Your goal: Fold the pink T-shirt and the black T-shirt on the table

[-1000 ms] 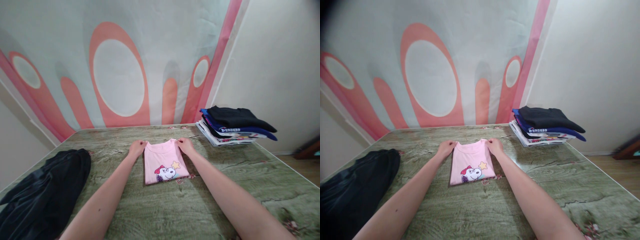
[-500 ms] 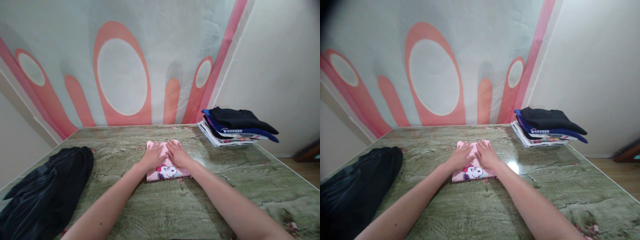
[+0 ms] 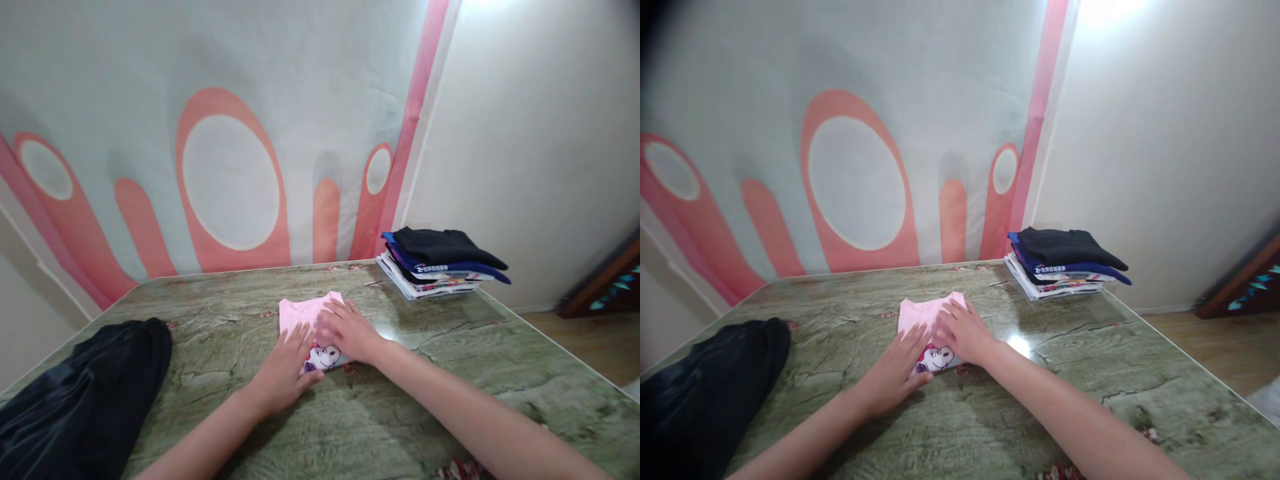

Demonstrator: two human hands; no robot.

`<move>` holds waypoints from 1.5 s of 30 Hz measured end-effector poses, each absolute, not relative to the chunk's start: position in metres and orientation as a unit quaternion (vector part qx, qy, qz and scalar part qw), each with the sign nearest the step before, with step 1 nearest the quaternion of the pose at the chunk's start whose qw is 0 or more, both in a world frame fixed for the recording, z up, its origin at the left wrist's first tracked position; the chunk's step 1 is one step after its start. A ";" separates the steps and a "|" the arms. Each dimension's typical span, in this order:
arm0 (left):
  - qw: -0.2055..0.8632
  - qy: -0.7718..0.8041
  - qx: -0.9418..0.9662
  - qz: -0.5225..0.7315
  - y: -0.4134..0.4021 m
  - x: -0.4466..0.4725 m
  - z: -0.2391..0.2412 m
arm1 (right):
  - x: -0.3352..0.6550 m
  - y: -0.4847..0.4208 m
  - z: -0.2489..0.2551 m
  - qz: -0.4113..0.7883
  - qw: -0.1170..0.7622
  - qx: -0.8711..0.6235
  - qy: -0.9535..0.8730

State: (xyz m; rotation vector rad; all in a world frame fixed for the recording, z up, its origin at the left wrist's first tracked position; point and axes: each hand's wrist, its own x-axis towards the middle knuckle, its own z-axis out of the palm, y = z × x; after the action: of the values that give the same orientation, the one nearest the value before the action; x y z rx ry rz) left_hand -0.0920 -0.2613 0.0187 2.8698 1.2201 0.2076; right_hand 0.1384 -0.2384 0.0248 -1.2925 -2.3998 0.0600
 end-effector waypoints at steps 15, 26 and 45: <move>0.000 0.428 0.904 0.001 -0.266 -0.076 0.045 | 0.153 -0.266 0.017 -0.056 0.147 -0.407 -0.900; 0.274 0.338 0.900 0.024 -0.319 -0.138 0.076 | 0.199 -0.339 0.052 0.179 0.204 -0.358 -0.893; 0.266 0.465 0.845 -0.004 -0.116 -0.087 0.056 | 0.192 -0.153 0.057 0.336 0.051 -0.560 -0.756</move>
State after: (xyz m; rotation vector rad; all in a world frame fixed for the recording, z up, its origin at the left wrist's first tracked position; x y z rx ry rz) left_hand -0.0868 -0.1162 0.0562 2.2811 1.2559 -0.0107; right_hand 0.1915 -0.1526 0.0573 -1.7050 -2.2995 1.0219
